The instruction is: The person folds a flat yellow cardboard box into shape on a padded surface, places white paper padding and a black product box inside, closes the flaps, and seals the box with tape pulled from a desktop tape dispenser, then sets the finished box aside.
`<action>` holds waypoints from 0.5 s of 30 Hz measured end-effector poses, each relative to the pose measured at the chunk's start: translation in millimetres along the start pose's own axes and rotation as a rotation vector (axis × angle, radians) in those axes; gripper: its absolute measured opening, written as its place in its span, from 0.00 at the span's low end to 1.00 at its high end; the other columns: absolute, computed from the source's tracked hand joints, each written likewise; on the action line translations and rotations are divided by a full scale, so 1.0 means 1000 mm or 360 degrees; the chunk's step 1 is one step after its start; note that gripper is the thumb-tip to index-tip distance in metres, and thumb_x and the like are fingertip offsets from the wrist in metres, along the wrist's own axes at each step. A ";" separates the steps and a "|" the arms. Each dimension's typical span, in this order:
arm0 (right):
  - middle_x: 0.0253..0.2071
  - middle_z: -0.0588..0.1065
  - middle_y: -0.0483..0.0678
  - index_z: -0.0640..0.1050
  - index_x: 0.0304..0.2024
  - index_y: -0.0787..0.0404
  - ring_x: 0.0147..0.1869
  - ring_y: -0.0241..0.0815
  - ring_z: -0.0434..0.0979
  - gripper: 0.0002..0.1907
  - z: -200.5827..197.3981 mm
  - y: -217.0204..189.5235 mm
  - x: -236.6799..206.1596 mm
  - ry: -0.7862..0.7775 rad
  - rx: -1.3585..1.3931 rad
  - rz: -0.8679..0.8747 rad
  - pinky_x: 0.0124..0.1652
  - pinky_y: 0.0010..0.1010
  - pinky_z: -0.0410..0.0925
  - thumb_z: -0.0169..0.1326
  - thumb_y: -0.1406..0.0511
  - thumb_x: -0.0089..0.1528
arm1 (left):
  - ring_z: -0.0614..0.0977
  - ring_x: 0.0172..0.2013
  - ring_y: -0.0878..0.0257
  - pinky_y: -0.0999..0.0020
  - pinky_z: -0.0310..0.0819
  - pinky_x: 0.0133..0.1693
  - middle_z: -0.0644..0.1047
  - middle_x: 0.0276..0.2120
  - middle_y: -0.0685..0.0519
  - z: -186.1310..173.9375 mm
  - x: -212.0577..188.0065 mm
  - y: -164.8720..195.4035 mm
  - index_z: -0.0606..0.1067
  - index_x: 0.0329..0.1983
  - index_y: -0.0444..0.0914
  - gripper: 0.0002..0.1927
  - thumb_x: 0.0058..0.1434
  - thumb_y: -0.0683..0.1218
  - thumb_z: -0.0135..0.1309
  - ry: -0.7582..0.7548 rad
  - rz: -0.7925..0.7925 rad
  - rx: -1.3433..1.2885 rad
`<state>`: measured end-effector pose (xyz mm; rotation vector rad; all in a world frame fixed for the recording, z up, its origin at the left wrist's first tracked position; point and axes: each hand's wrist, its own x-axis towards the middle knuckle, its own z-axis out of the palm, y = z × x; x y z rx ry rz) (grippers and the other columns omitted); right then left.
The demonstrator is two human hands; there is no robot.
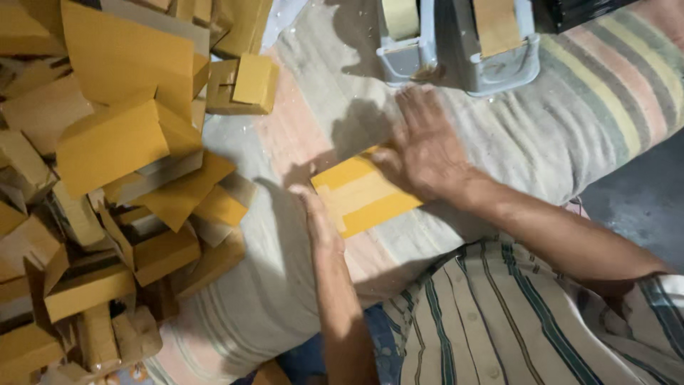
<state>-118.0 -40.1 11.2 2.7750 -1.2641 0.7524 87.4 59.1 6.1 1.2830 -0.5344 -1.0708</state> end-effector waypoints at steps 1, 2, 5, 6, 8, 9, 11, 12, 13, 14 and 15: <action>0.71 0.60 0.66 0.67 0.67 0.70 0.77 0.64 0.49 0.41 0.006 -0.021 0.004 -0.0068 0.0047 -0.0091 0.71 0.53 0.41 0.39 0.44 0.66 | 0.66 0.69 0.51 0.56 0.59 0.65 0.65 0.71 0.46 -0.011 0.001 -0.010 0.59 0.75 0.39 0.55 0.58 0.80 0.25 0.0029 -0.0223 -0.0303; 0.73 0.56 0.66 0.64 0.69 0.70 0.79 0.64 0.43 0.44 0.012 -0.040 0.008 -0.0133 0.0090 -0.0188 0.71 0.53 0.36 0.38 0.43 0.64 | 0.66 0.67 0.51 0.55 0.59 0.64 0.66 0.70 0.47 -0.020 0.001 -0.018 0.60 0.74 0.38 0.59 0.54 0.83 0.21 0.0056 -0.0437 -0.0613; 0.78 0.46 0.63 0.55 0.73 0.65 0.80 0.62 0.34 0.45 0.032 -0.100 0.019 -0.0732 0.0114 -0.0357 0.72 0.54 0.31 0.34 0.41 0.64 | 0.65 0.70 0.51 0.52 0.55 0.68 0.64 0.73 0.46 -0.040 -0.008 -0.032 0.62 0.74 0.34 0.62 0.56 0.85 0.25 0.0178 -0.0213 -0.0660; 0.77 0.46 0.64 0.55 0.73 0.67 0.81 0.62 0.34 0.46 0.037 -0.117 0.020 -0.0729 0.0136 -0.0457 0.72 0.54 0.31 0.35 0.41 0.65 | 0.63 0.71 0.51 0.52 0.53 0.70 0.63 0.74 0.46 -0.045 -0.011 -0.035 0.61 0.75 0.34 0.61 0.57 0.84 0.27 0.0094 -0.0122 -0.0727; 0.77 0.46 0.65 0.54 0.73 0.70 0.82 0.62 0.34 0.46 0.046 -0.141 0.019 -0.0743 0.0192 -0.0559 0.73 0.54 0.31 0.35 0.41 0.66 | 0.59 0.75 0.52 0.52 0.49 0.74 0.60 0.76 0.46 -0.050 -0.017 -0.039 0.60 0.76 0.33 0.59 0.60 0.84 0.31 -0.0088 0.0017 -0.0844; 0.78 0.45 0.65 0.53 0.73 0.70 0.82 0.62 0.34 0.46 0.050 -0.145 0.021 -0.0737 0.0196 -0.0576 0.73 0.54 0.30 0.35 0.41 0.67 | 0.58 0.75 0.53 0.51 0.48 0.74 0.59 0.76 0.49 -0.052 -0.018 -0.042 0.60 0.76 0.36 0.57 0.59 0.83 0.32 -0.0092 0.0025 -0.0966; 0.78 0.44 0.65 0.51 0.74 0.70 0.82 0.62 0.34 0.46 0.058 -0.144 0.032 -0.0609 0.0173 -0.0609 0.72 0.54 0.31 0.35 0.42 0.67 | 0.56 0.76 0.55 0.49 0.45 0.74 0.57 0.77 0.54 -0.054 -0.017 -0.045 0.60 0.76 0.42 0.54 0.57 0.80 0.34 -0.0133 0.0065 -0.1219; 0.78 0.43 0.64 0.49 0.75 0.70 0.81 0.61 0.35 0.47 0.061 -0.139 0.036 -0.0523 0.0166 -0.0607 0.72 0.53 0.31 0.35 0.43 0.66 | 0.55 0.77 0.53 0.47 0.43 0.75 0.56 0.78 0.52 -0.055 -0.015 -0.047 0.62 0.73 0.41 0.53 0.58 0.81 0.35 -0.0271 0.0027 -0.1403; 0.78 0.43 0.64 0.47 0.76 0.69 0.81 0.61 0.36 0.48 0.063 -0.133 0.038 -0.0449 0.0155 -0.0599 0.71 0.53 0.32 0.36 0.44 0.65 | 0.53 0.78 0.52 0.46 0.42 0.77 0.55 0.80 0.51 -0.056 -0.013 -0.049 0.63 0.70 0.40 0.52 0.59 0.82 0.35 -0.0405 -0.0023 -0.1595; 0.78 0.42 0.64 0.46 0.75 0.69 0.81 0.61 0.35 0.47 0.065 -0.127 0.043 -0.0587 0.0133 -0.0555 0.71 0.53 0.31 0.35 0.43 0.66 | 0.52 0.80 0.50 0.44 0.41 0.78 0.54 0.81 0.49 -0.057 -0.012 -0.051 0.65 0.67 0.38 0.51 0.60 0.83 0.36 -0.0529 -0.0064 -0.1791; 0.77 0.41 0.64 0.44 0.75 0.70 0.81 0.60 0.34 0.46 0.067 -0.122 0.050 -0.0712 0.0124 -0.0524 0.72 0.54 0.31 0.33 0.43 0.67 | 0.52 0.79 0.50 0.44 0.41 0.77 0.53 0.81 0.47 -0.058 -0.011 -0.053 0.63 0.70 0.37 0.55 0.58 0.83 0.37 -0.0451 -0.0095 -0.1677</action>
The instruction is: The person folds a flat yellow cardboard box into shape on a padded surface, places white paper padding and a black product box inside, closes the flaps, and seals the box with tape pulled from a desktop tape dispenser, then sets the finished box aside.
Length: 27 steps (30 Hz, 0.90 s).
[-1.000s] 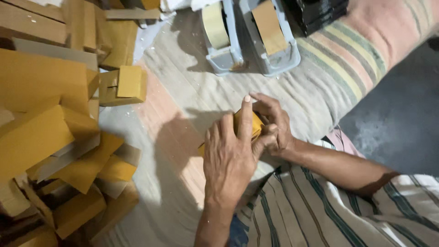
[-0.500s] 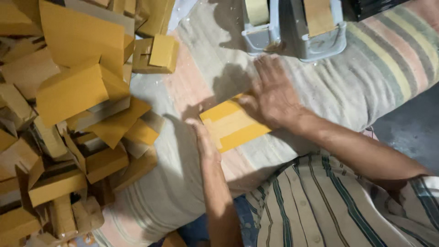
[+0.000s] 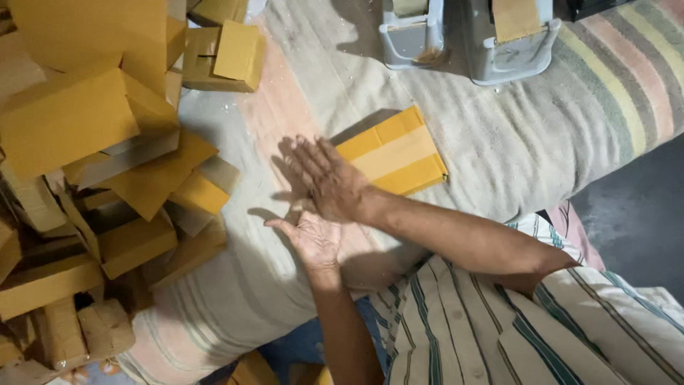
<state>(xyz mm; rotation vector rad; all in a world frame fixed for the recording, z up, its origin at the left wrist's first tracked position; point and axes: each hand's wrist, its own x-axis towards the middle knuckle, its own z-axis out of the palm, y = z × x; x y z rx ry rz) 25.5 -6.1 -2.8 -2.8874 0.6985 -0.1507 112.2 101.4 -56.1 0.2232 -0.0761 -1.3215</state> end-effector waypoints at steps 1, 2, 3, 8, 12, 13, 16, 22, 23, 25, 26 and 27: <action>0.77 0.40 0.64 0.43 0.74 0.70 0.82 0.60 0.34 0.46 -0.003 0.005 0.006 -0.0106 0.0019 0.0032 0.72 0.54 0.31 0.32 0.43 0.68 | 0.51 0.79 0.49 0.44 0.41 0.76 0.52 0.80 0.44 -0.002 0.001 0.001 0.60 0.73 0.36 0.58 0.55 0.84 0.38 0.0076 0.0001 0.0123; 0.77 0.40 0.63 0.43 0.74 0.68 0.82 0.60 0.34 0.45 -0.008 0.009 0.011 -0.0109 0.0045 0.0078 0.72 0.54 0.31 0.32 0.43 0.68 | 0.51 0.78 0.49 0.45 0.40 0.75 0.51 0.80 0.42 -0.003 0.002 0.001 0.58 0.76 0.35 0.62 0.53 0.85 0.40 0.0142 -0.0009 0.0248; 0.78 0.40 0.63 0.43 0.74 0.67 0.82 0.60 0.34 0.45 -0.010 0.013 0.012 -0.0118 0.0071 0.0138 0.72 0.54 0.32 0.32 0.43 0.68 | 0.51 0.78 0.49 0.45 0.41 0.75 0.51 0.79 0.43 -0.003 0.002 0.000 0.57 0.76 0.34 0.64 0.51 0.85 0.40 0.0133 -0.0024 0.0353; 0.78 0.41 0.61 0.43 0.76 0.65 0.82 0.62 0.35 0.44 -0.013 0.005 -0.004 -0.0138 -0.0147 0.0089 0.71 0.59 0.34 0.33 0.44 0.69 | 0.52 0.77 0.49 0.47 0.41 0.74 0.53 0.77 0.43 0.002 -0.002 -0.009 0.54 0.76 0.30 0.70 0.47 0.87 0.39 0.0182 -0.0056 0.0545; 0.78 0.41 0.63 0.43 0.76 0.64 0.81 0.64 0.36 0.46 -0.006 0.001 -0.010 -0.0014 -0.0081 0.0048 0.71 0.59 0.34 0.34 0.43 0.67 | 0.50 0.77 0.53 0.48 0.41 0.75 0.52 0.78 0.50 0.002 -0.003 -0.013 0.49 0.78 0.35 0.71 0.43 0.87 0.37 0.0301 0.0002 0.0789; 0.78 0.41 0.62 0.42 0.76 0.61 0.81 0.63 0.37 0.46 -0.005 0.001 -0.009 0.0097 0.0097 0.0091 0.71 0.59 0.35 0.34 0.42 0.66 | 0.51 0.77 0.52 0.48 0.41 0.74 0.52 0.78 0.48 0.001 -0.002 -0.012 0.48 0.78 0.34 0.72 0.43 0.88 0.36 0.0332 -0.0030 0.0788; 0.78 0.40 0.64 0.41 0.77 0.62 0.81 0.66 0.37 0.46 -0.007 0.010 0.006 -0.0031 -0.0032 0.0183 0.71 0.61 0.34 0.33 0.42 0.68 | 0.50 0.76 0.53 0.48 0.41 0.73 0.51 0.77 0.47 -0.005 -0.002 -0.011 0.46 0.79 0.35 0.73 0.41 0.89 0.32 0.0379 -0.0080 0.0864; 0.77 0.39 0.62 0.39 0.77 0.55 0.81 0.64 0.36 0.44 -0.025 0.024 0.004 -0.0057 0.0025 0.0148 0.70 0.60 0.33 0.30 0.41 0.67 | 0.51 0.77 0.48 0.47 0.40 0.74 0.51 0.78 0.43 -0.008 0.007 -0.024 0.48 0.78 0.29 0.74 0.45 0.89 0.24 0.0226 -0.0029 0.0984; 0.78 0.39 0.58 0.40 0.78 0.52 0.80 0.63 0.35 0.45 -0.027 0.030 -0.001 -0.0089 0.0078 0.0194 0.70 0.60 0.33 0.30 0.40 0.65 | 0.51 0.76 0.47 0.47 0.41 0.73 0.52 0.78 0.42 -0.007 0.009 -0.027 0.48 0.78 0.29 0.73 0.46 0.89 0.23 0.0244 0.0000 0.1025; 0.78 0.38 0.51 0.41 0.79 0.46 0.80 0.61 0.34 0.48 -0.027 0.047 -0.014 -0.0166 0.0196 0.0273 0.70 0.59 0.32 0.29 0.37 0.62 | 0.52 0.76 0.49 0.48 0.42 0.73 0.51 0.77 0.43 -0.007 0.010 -0.031 0.48 0.78 0.31 0.71 0.46 0.88 0.22 0.0230 0.0061 0.1213; 0.79 0.39 0.51 0.44 0.78 0.49 0.81 0.59 0.34 0.45 -0.026 0.059 -0.025 -0.0134 -0.0044 0.0278 0.71 0.57 0.31 0.29 0.38 0.64 | 0.52 0.76 0.50 0.49 0.42 0.73 0.51 0.77 0.44 -0.009 0.008 -0.032 0.48 0.79 0.32 0.70 0.47 0.87 0.22 0.0258 0.0081 0.1310; 0.80 0.41 0.51 0.47 0.77 0.52 0.83 0.57 0.34 0.43 -0.025 0.071 -0.036 -0.0101 -0.0275 0.0273 0.73 0.54 0.30 0.29 0.39 0.66 | 0.53 0.76 0.51 0.50 0.42 0.73 0.52 0.77 0.44 -0.009 0.007 -0.033 0.48 0.78 0.32 0.69 0.48 0.86 0.22 0.0286 0.0050 0.1306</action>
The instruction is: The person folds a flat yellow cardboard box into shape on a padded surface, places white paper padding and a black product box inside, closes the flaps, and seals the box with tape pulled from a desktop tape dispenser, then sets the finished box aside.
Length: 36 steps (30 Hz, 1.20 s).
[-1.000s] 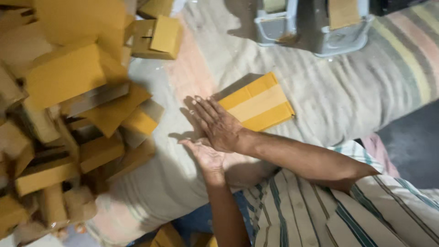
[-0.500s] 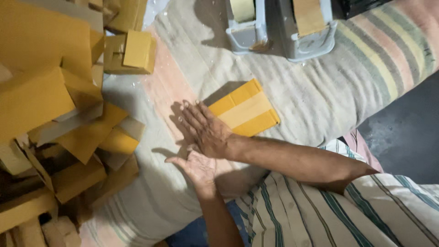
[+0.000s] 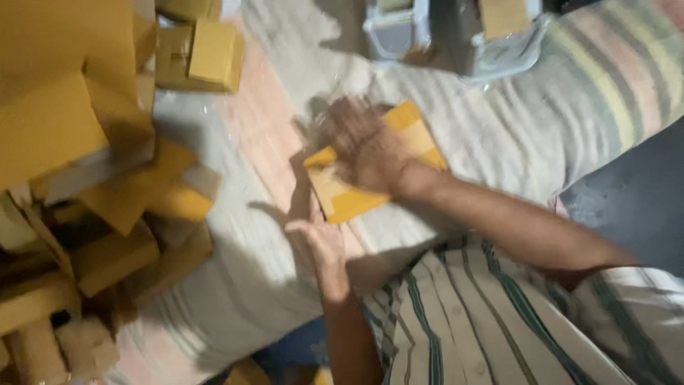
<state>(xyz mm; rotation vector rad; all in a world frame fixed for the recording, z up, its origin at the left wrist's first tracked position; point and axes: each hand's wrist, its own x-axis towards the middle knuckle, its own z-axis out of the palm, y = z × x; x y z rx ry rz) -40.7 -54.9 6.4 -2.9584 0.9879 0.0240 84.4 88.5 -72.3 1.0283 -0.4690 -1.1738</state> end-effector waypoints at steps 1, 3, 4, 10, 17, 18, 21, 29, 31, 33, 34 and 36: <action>0.79 0.42 0.54 0.48 0.76 0.53 0.82 0.57 0.33 0.43 0.003 0.012 -0.008 0.0036 0.0127 0.0089 0.72 0.55 0.30 0.27 0.38 0.66 | 0.53 0.76 0.51 0.52 0.42 0.74 0.53 0.77 0.43 0.001 -0.001 0.001 0.49 0.78 0.32 0.68 0.50 0.86 0.22 0.0010 -0.0019 0.0000; 0.78 0.41 0.57 0.48 0.76 0.54 0.81 0.57 0.31 0.45 0.006 0.035 -0.016 0.0005 0.0315 0.0219 0.72 0.54 0.29 0.24 0.36 0.66 | 0.55 0.76 0.51 0.53 0.42 0.74 0.55 0.77 0.43 -0.005 -0.003 0.002 0.50 0.78 0.31 0.66 0.52 0.85 0.21 0.0031 -0.0038 -0.0018; 0.77 0.40 0.58 0.46 0.76 0.54 0.81 0.57 0.30 0.46 0.006 0.043 -0.021 -0.0084 0.0381 0.0273 0.72 0.52 0.28 0.23 0.35 0.66 | 0.55 0.76 0.51 0.54 0.42 0.74 0.56 0.77 0.43 -0.006 -0.003 0.004 0.50 0.78 0.31 0.66 0.52 0.85 0.21 0.0044 -0.0067 -0.0043; 0.76 0.43 0.68 0.46 0.78 0.62 0.79 0.65 0.37 0.45 0.007 0.065 -0.063 0.0283 0.0860 0.0237 0.71 0.53 0.36 0.28 0.40 0.68 | 0.52 0.77 0.51 0.55 0.36 0.75 0.54 0.78 0.41 -0.012 0.001 0.029 0.52 0.79 0.33 0.62 0.58 0.84 0.21 -0.0069 0.0210 0.0119; 0.76 0.52 0.66 0.48 0.76 0.66 0.80 0.65 0.47 0.38 0.017 0.058 -0.080 0.0346 0.1054 0.0272 0.75 0.51 0.42 0.40 0.52 0.72 | 0.49 0.76 0.41 0.49 0.37 0.73 0.51 0.76 0.37 0.010 0.029 0.046 0.52 0.80 0.36 0.39 0.75 0.64 0.25 0.0142 0.0499 0.2517; 0.77 0.52 0.66 0.48 0.76 0.67 0.80 0.65 0.48 0.37 0.016 0.057 -0.081 0.0395 0.1030 0.0223 0.75 0.51 0.43 0.41 0.54 0.72 | 0.50 0.76 0.41 0.50 0.38 0.74 0.51 0.77 0.37 0.014 0.035 0.048 0.53 0.79 0.36 0.37 0.75 0.63 0.27 0.0153 0.0576 0.2581; 0.76 0.52 0.66 0.49 0.76 0.67 0.80 0.65 0.48 0.36 0.011 0.054 -0.079 0.0392 0.1008 0.0240 0.74 0.51 0.43 0.41 0.55 0.72 | 0.53 0.75 0.41 0.50 0.40 0.75 0.53 0.76 0.36 0.020 0.050 0.056 0.54 0.77 0.37 0.32 0.77 0.59 0.31 0.0204 0.0673 0.2738; 0.75 0.53 0.66 0.50 0.77 0.63 0.79 0.66 0.50 0.35 0.005 0.050 -0.078 0.0238 0.0995 0.0369 0.74 0.51 0.44 0.40 0.55 0.72 | 0.54 0.73 0.42 0.48 0.43 0.72 0.55 0.74 0.38 0.031 0.093 0.060 0.56 0.77 0.42 0.33 0.74 0.61 0.33 0.0452 0.0382 0.2950; 0.74 0.53 0.67 0.49 0.77 0.62 0.78 0.66 0.50 0.35 0.007 0.050 -0.079 0.0212 0.0983 0.0378 0.74 0.52 0.44 0.40 0.54 0.73 | 0.54 0.74 0.43 0.48 0.44 0.72 0.56 0.74 0.38 0.031 0.094 0.062 0.56 0.77 0.41 0.33 0.75 0.61 0.34 0.0459 0.0388 0.2840; 0.75 0.53 0.67 0.50 0.77 0.61 0.78 0.66 0.50 0.35 0.009 0.049 -0.080 0.0217 0.1012 0.0408 0.74 0.52 0.45 0.39 0.53 0.73 | 0.54 0.76 0.43 0.49 0.44 0.73 0.54 0.76 0.37 0.026 0.087 0.058 0.54 0.78 0.40 0.32 0.77 0.60 0.34 0.0376 0.0515 0.2575; 0.75 0.53 0.66 0.50 0.77 0.60 0.78 0.66 0.50 0.35 0.011 0.049 -0.081 0.0221 0.1029 0.0424 0.74 0.51 0.45 0.39 0.53 0.73 | 0.53 0.77 0.43 0.50 0.45 0.75 0.52 0.77 0.36 0.024 0.079 0.055 0.52 0.78 0.39 0.32 0.79 0.60 0.33 0.0298 0.0629 0.2370; 0.76 0.53 0.65 0.50 0.77 0.60 0.79 0.66 0.49 0.34 0.013 0.049 -0.080 0.0282 0.1028 0.0363 0.74 0.52 0.44 0.38 0.54 0.73 | 0.52 0.78 0.43 0.51 0.46 0.76 0.50 0.79 0.37 0.020 0.059 0.047 0.49 0.79 0.39 0.33 0.79 0.60 0.33 0.0153 0.0630 0.1925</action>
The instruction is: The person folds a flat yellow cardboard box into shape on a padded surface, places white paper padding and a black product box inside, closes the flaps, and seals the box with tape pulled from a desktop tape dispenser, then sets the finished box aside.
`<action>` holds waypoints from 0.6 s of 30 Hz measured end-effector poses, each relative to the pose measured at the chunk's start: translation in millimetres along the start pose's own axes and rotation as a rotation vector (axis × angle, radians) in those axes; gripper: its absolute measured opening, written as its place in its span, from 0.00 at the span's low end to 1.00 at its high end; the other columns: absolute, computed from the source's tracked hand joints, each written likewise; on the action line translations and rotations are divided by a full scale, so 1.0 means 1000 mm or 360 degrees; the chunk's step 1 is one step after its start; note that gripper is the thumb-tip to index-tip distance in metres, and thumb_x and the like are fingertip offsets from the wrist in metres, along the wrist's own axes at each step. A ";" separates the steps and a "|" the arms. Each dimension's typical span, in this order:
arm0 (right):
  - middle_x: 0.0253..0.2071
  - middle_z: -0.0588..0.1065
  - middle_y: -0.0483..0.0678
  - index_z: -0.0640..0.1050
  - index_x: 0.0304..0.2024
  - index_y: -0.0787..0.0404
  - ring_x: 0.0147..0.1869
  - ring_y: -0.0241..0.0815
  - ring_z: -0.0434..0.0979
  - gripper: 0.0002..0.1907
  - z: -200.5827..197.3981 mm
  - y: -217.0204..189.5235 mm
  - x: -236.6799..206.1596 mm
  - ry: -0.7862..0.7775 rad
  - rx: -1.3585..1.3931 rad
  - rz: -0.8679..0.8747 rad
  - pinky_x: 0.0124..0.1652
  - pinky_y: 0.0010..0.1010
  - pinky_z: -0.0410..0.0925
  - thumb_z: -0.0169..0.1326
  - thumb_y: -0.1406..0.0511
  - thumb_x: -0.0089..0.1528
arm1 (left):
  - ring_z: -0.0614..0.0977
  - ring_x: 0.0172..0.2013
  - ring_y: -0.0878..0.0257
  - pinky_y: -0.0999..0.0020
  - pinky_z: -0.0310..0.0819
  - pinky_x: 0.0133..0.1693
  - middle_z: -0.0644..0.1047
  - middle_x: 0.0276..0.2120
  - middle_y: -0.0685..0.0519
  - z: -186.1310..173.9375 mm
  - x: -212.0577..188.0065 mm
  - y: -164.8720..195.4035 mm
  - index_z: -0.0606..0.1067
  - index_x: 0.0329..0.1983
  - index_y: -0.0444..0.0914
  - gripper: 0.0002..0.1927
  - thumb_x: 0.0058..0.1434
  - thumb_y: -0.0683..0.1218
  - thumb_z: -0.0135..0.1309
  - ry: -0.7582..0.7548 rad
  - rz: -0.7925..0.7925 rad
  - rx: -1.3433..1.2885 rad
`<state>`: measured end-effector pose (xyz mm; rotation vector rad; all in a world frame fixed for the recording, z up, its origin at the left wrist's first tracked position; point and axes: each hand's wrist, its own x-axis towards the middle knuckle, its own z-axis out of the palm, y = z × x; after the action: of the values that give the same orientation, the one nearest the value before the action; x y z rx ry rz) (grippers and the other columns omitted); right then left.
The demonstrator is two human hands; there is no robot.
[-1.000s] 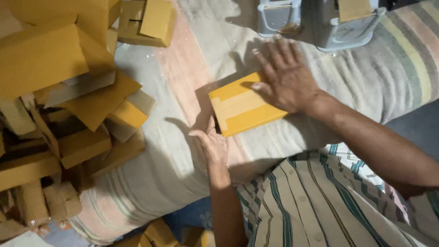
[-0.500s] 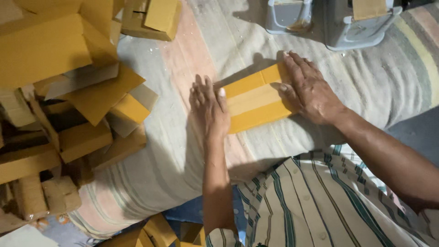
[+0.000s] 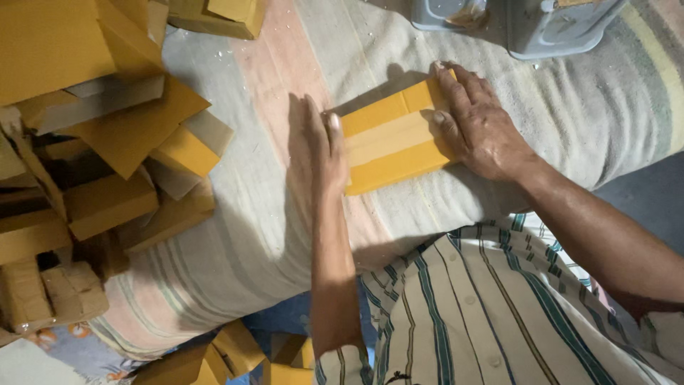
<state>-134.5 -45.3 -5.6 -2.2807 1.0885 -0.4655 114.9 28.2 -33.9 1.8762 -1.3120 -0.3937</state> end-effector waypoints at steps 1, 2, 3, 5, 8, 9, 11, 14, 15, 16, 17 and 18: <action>0.76 0.52 0.65 0.50 0.78 0.60 0.80 0.66 0.49 0.33 0.001 0.001 0.000 0.0011 0.0005 -0.0037 0.74 0.52 0.43 0.37 0.55 0.74 | 0.51 0.78 0.44 0.52 0.47 0.75 0.50 0.79 0.38 0.001 -0.015 0.000 0.48 0.79 0.40 0.33 0.78 0.60 0.33 -0.0070 -0.0087 -0.0241; 0.76 0.52 0.65 0.50 0.77 0.59 0.80 0.66 0.48 0.33 0.001 0.001 0.000 -0.0012 0.0029 -0.0021 0.74 0.51 0.43 0.38 0.54 0.74 | 0.50 0.78 0.44 0.53 0.48 0.74 0.49 0.79 0.40 0.002 -0.030 0.000 0.46 0.80 0.41 0.34 0.76 0.60 0.32 -0.0138 -0.0179 -0.0479; 0.77 0.51 0.65 0.50 0.77 0.58 0.80 0.65 0.48 0.33 0.001 0.001 0.000 -0.0036 0.0050 -0.0006 0.74 0.51 0.44 0.38 0.54 0.74 | 0.48 0.78 0.45 0.53 0.46 0.74 0.47 0.79 0.40 0.003 -0.040 0.001 0.46 0.80 0.41 0.34 0.77 0.60 0.32 -0.0130 -0.0205 -0.0454; 0.77 0.51 0.64 0.50 0.77 0.57 0.80 0.65 0.47 0.33 0.001 0.002 0.001 -0.0062 0.0100 0.0009 0.74 0.49 0.44 0.38 0.54 0.73 | 0.44 0.78 0.45 0.54 0.43 0.74 0.43 0.79 0.40 0.005 -0.058 0.002 0.45 0.80 0.41 0.34 0.77 0.59 0.30 -0.0095 -0.0245 -0.0405; 0.78 0.51 0.62 0.50 0.78 0.56 0.81 0.64 0.47 0.33 0.000 0.001 0.002 -0.0060 0.0157 -0.0002 0.74 0.49 0.46 0.37 0.55 0.73 | 0.44 0.79 0.45 0.55 0.44 0.74 0.43 0.80 0.40 0.005 -0.086 0.010 0.47 0.81 0.41 0.32 0.78 0.57 0.29 -0.0122 -0.0241 -0.0561; 0.78 0.52 0.61 0.50 0.78 0.56 0.81 0.63 0.47 0.33 0.000 0.000 0.002 -0.0068 0.0135 -0.0006 0.74 0.49 0.46 0.37 0.55 0.73 | 0.47 0.79 0.45 0.56 0.46 0.74 0.44 0.80 0.40 0.005 -0.096 0.014 0.47 0.81 0.41 0.32 0.78 0.57 0.29 -0.0120 -0.0236 -0.0587; 0.78 0.52 0.61 0.50 0.78 0.56 0.81 0.63 0.46 0.33 -0.001 -0.001 0.002 -0.0100 0.0108 0.0015 0.75 0.49 0.46 0.38 0.55 0.73 | 0.52 0.79 0.45 0.56 0.49 0.74 0.48 0.80 0.39 0.005 -0.115 0.021 0.48 0.81 0.40 0.32 0.79 0.59 0.29 -0.0116 -0.0234 -0.0641; 0.78 0.51 0.61 0.50 0.78 0.56 0.81 0.63 0.47 0.33 -0.001 0.000 0.004 -0.0139 0.0120 0.0003 0.74 0.48 0.47 0.38 0.56 0.73 | 0.58 0.77 0.45 0.56 0.52 0.73 0.51 0.79 0.38 0.000 -0.136 0.028 0.45 0.81 0.39 0.36 0.78 0.63 0.26 -0.0197 -0.0338 -0.0674; 0.78 0.51 0.62 0.50 0.78 0.57 0.81 0.62 0.47 0.33 -0.001 0.000 0.005 -0.0138 0.0136 -0.0043 0.74 0.48 0.48 0.39 0.56 0.73 | 0.60 0.76 0.45 0.56 0.53 0.72 0.52 0.79 0.38 -0.003 -0.139 0.029 0.45 0.81 0.39 0.38 0.77 0.65 0.24 -0.0204 -0.0303 -0.0686; 0.78 0.51 0.62 0.50 0.77 0.57 0.81 0.62 0.48 0.33 -0.001 0.002 0.006 -0.0134 0.0147 -0.0086 0.74 0.47 0.49 0.39 0.56 0.73 | 0.62 0.75 0.45 0.57 0.55 0.71 0.52 0.79 0.38 -0.006 -0.140 0.030 0.45 0.81 0.39 0.40 0.76 0.67 0.23 -0.0213 -0.0264 -0.0704; 0.78 0.51 0.62 0.50 0.77 0.58 0.81 0.62 0.47 0.33 -0.002 0.003 0.007 -0.0141 0.0128 -0.0084 0.74 0.47 0.49 0.39 0.56 0.72 | 0.64 0.74 0.45 0.57 0.56 0.71 0.53 0.79 0.38 -0.009 -0.139 0.030 0.44 0.81 0.39 0.42 0.75 0.69 0.22 -0.0224 -0.0229 -0.0721; 0.78 0.50 0.62 0.49 0.77 0.58 0.81 0.62 0.47 0.34 -0.001 0.003 0.008 -0.0152 0.0114 -0.0082 0.73 0.47 0.49 0.39 0.56 0.72 | 0.60 0.76 0.44 0.56 0.54 0.72 0.51 0.80 0.37 -0.011 -0.137 0.030 0.45 0.81 0.40 0.42 0.74 0.70 0.22 -0.0208 -0.0216 -0.0645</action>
<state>-132.5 -53.5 -5.9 -2.2485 0.9535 -0.4053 45.5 150.7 -29.7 1.6190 -1.0914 -0.8023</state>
